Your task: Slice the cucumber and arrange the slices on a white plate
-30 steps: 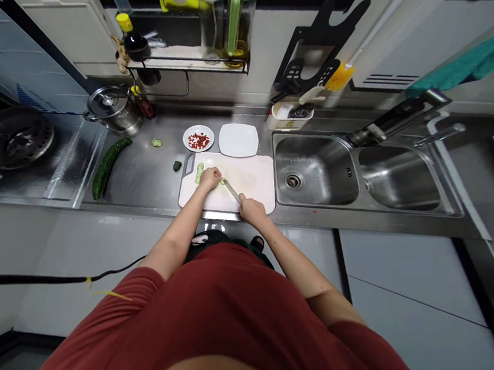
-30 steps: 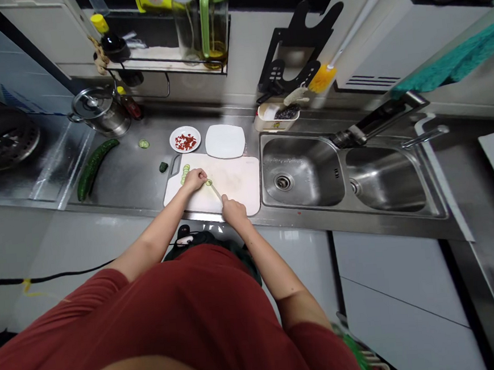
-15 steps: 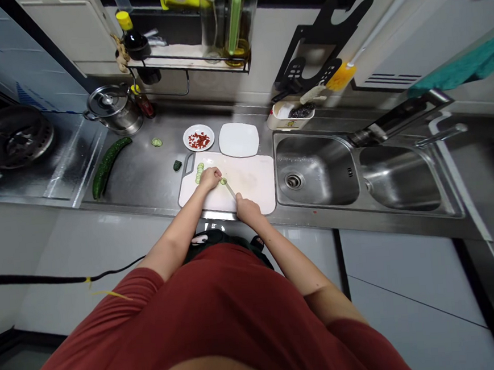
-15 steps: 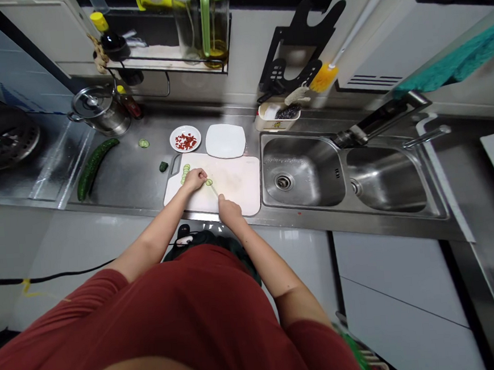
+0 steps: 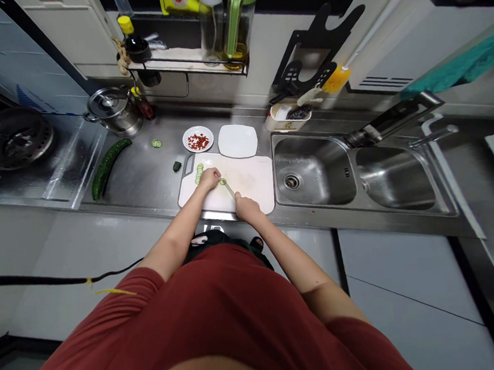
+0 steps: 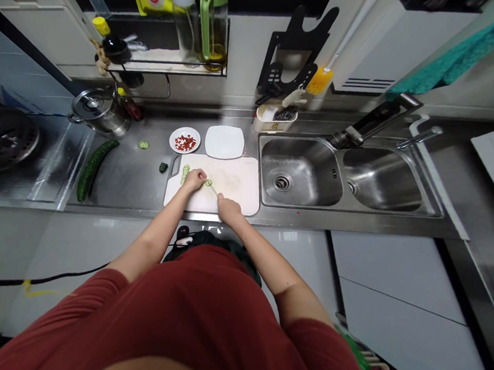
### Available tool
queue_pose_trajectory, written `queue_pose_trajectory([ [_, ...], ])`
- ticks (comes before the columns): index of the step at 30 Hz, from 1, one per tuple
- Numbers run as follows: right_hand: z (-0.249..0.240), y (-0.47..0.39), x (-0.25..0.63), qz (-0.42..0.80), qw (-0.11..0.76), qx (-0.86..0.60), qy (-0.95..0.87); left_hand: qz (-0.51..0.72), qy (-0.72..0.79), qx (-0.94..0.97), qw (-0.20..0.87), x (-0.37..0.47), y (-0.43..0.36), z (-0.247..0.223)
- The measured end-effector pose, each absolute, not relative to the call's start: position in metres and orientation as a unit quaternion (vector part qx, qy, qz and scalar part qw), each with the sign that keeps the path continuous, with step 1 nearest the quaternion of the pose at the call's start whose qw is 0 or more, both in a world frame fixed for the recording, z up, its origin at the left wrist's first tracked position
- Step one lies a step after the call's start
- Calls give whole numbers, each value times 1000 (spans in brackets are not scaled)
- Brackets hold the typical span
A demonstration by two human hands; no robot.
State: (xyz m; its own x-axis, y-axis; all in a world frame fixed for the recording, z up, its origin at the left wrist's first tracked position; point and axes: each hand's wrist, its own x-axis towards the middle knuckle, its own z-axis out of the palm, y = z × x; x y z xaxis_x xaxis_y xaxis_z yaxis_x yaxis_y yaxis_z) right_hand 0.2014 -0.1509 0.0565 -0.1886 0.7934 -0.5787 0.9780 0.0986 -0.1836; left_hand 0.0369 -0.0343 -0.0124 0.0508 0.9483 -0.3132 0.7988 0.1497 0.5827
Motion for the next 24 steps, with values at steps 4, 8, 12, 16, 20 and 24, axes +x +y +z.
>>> queue_pose_trajectory([
  [4, 57, -151, 201, -272, 173, 615, 720, 110, 679, 645, 333, 36, -33, -14],
  [8, 56, -149, 200, -274, 166, 615, 720, 103, 683, 641, 336, 37, -33, -13],
  [12, 56, -149, 202, -275, 166, 616, 720, 105, 682, 641, 335, 37, -33, -12],
  [16, 56, -150, 204, -277, 170, 613, 721, 110, 681, 641, 337, 37, -34, -12],
  [20, 58, -147, 203, -280, 164, 609, 724, 111, 682, 635, 344, 37, -34, -12],
  [24, 57, -148, 204, -281, 166, 610, 722, 109, 683, 635, 345, 37, -34, -12],
])
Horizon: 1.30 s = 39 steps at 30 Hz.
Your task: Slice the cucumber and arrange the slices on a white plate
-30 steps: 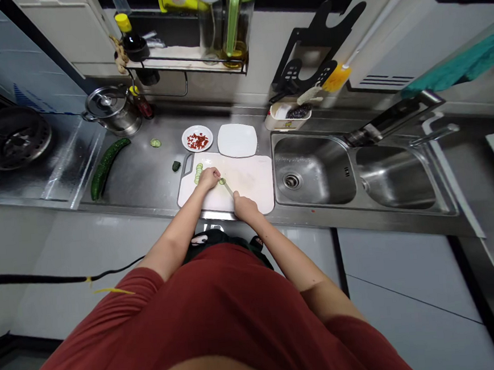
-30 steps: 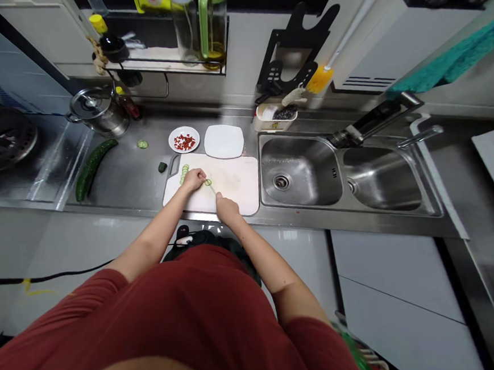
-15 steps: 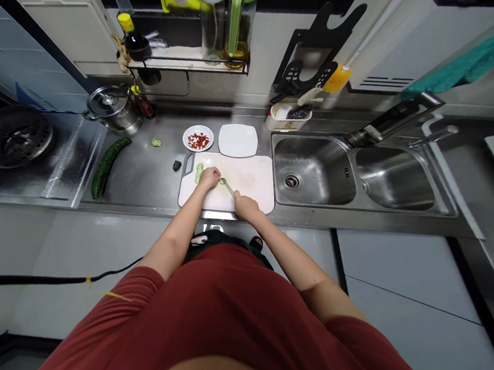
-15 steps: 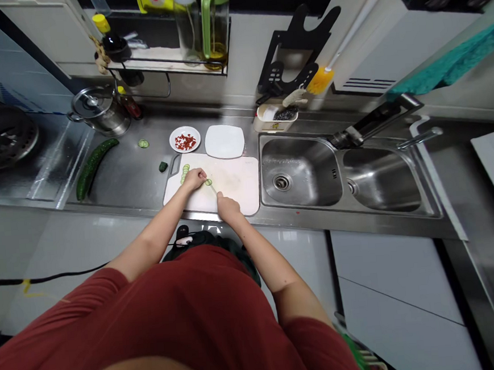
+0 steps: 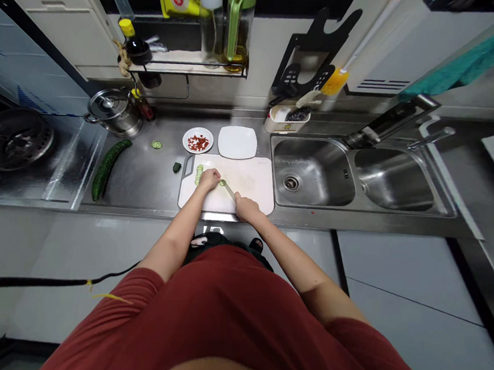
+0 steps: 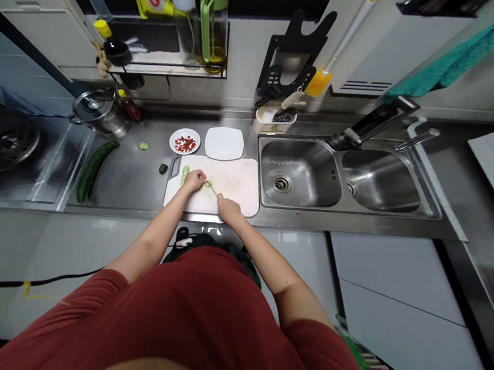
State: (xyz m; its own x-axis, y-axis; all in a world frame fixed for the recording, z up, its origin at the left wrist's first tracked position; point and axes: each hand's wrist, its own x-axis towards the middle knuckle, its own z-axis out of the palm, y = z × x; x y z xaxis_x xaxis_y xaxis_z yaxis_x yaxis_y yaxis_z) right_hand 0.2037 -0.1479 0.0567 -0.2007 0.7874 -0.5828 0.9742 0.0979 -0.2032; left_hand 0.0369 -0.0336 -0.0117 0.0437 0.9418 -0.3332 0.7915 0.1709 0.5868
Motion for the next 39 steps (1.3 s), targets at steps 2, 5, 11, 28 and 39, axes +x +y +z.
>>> queue_pose_trajectory([
  [2, 55, -150, 205, -281, 169, 611, 720, 108, 684, 634, 345, 37, -34, -11],
  [5, 52, -153, 206, -276, 169, 614, 720, 107, 683, 635, 344, 37, -34, -11],
  [11, 49, -150, 204, -274, 155, 615, 723, 108, 684, 632, 348, 37, -33, -12],
  [28, 50, -167, 216, -288, 171, 615, 714, 116, 681, 638, 340, 38, -33, -14],
  [39, 47, -170, 219, -299, 160, 622, 705, 113, 675, 653, 324, 38, -35, -15],
])
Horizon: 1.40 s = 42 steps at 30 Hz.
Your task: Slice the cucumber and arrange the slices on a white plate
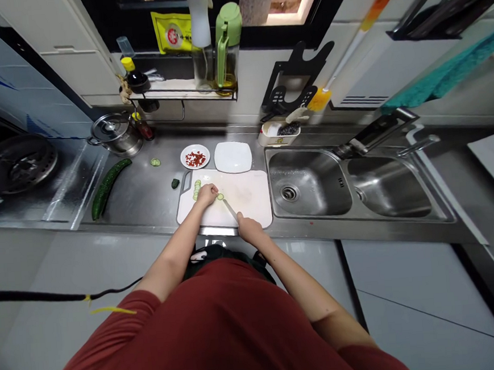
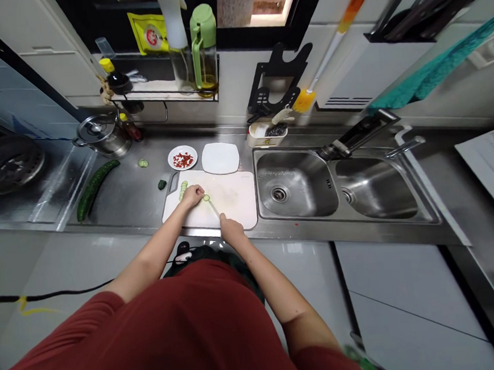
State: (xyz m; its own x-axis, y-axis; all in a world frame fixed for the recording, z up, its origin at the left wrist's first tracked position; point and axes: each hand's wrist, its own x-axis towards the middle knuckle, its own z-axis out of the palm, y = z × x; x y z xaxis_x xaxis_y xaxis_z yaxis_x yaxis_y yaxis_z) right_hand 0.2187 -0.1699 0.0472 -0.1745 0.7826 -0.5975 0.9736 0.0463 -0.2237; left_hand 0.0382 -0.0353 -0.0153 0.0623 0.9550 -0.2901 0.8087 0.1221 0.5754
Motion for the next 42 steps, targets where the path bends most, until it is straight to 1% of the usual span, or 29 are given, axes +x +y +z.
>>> queue_pose_trajectory([
  [3, 44, -172, 220, -299, 153, 623, 707, 112, 672, 668, 300, 39, -39, -18],
  [9, 40, -178, 221, -300, 136, 639, 695, 143, 652, 714, 212, 44, -61, -23],
  [16, 35, -180, 229, -325, 102, 651, 678, 162, 649, 721, 179, 50, -77, -24],
  [20, 32, -180, 229, -325, 102, 653, 676, 165, 669, 699, 193, 54, -74, -22],
  [23, 31, -180, 230, -324, 100, 653, 677, 182, 682, 663, 249, 56, -70, -21],
  [27, 31, -180, 231, -325, 98, 653, 677, 244, 685, 602, 332, 54, -74, -21],
  [31, 33, -179, 232, -333, 105, 651, 674, 306, 690, 551, 356, 44, -88, -20],
  [34, 34, -178, 232, -338, 109, 650, 672, 317, 709, 525, 349, 30, -98, -18],
  [42, 33, -179, 232, -335, 103, 653, 672, 309, 773, 483, 270, -9, -106, -17],
])
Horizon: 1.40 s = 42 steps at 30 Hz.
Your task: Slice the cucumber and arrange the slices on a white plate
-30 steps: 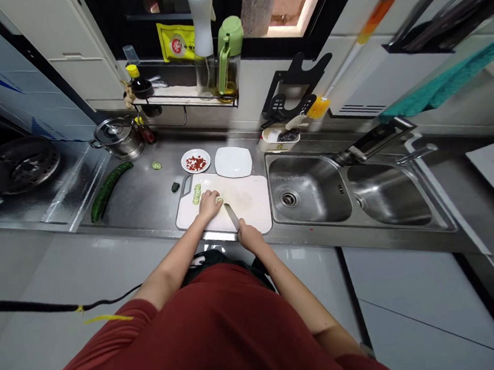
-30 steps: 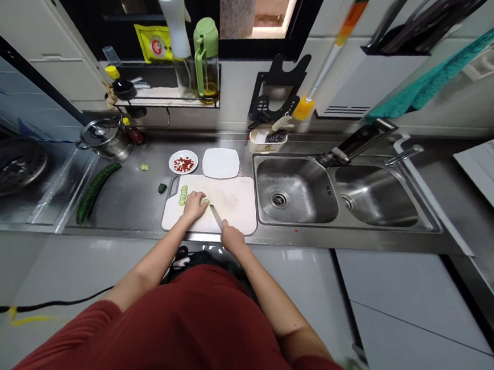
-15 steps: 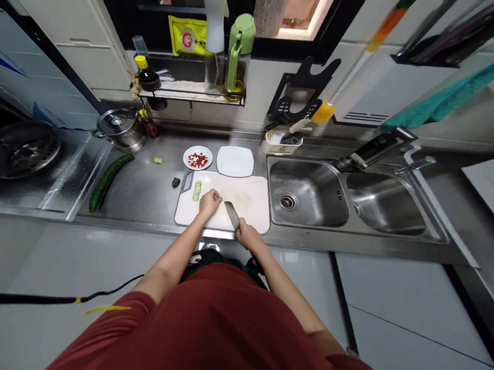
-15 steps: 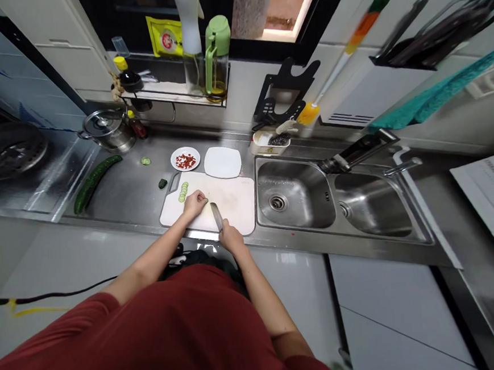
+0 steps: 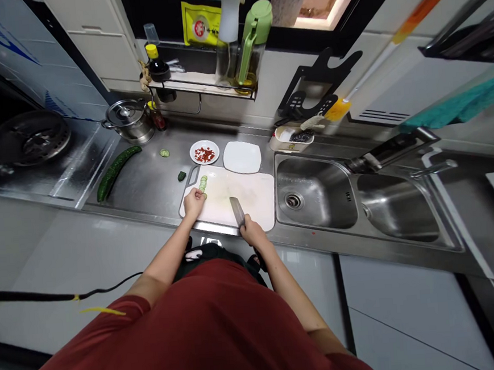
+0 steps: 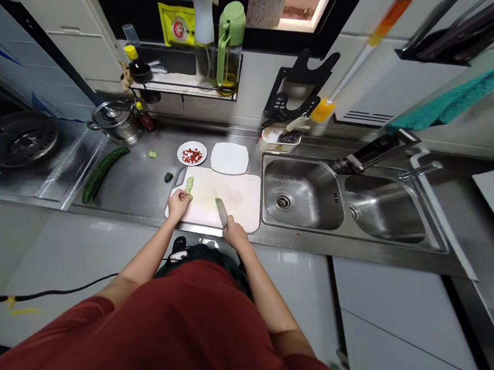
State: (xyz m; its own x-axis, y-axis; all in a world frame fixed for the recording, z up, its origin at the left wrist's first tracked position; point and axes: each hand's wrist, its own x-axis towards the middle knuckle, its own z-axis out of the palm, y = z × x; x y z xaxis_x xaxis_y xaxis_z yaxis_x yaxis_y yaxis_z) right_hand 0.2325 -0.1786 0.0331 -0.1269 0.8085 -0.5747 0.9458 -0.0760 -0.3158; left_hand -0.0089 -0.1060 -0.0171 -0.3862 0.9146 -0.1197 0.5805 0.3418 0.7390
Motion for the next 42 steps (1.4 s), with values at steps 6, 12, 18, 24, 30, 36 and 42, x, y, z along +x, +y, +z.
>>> queue_pose_trajectory([
  [6, 32, -178, 237, -353, 64, 658, 662, 283, 786, 493, 241, -19, -109, -20],
  [12, 22, -165, 262, -322, -56, 712, 622, 291, 780, 502, 235, -24, -107, -26],
  [18, 18, -139, 287, -304, -108, 765, 557, 305, 773, 502, 240, -23, -104, -26],
  [24, 10, -122, 296, -326, -135, 785, 509, 272, 781, 529, 191, -23, -104, -24],
  [30, 7, -116, 299, -241, -94, 815, 518, 284, 776, 541, 155, -21, -106, -23],
  [36, 16, -117, 294, -200, -54, 821, 532, 283, 760, 564, 155, -4, -99, -12],
  [42, 19, -115, 293, -185, 15, 831, 524, 318, 733, 566, 204, 21, -67, -10],
])
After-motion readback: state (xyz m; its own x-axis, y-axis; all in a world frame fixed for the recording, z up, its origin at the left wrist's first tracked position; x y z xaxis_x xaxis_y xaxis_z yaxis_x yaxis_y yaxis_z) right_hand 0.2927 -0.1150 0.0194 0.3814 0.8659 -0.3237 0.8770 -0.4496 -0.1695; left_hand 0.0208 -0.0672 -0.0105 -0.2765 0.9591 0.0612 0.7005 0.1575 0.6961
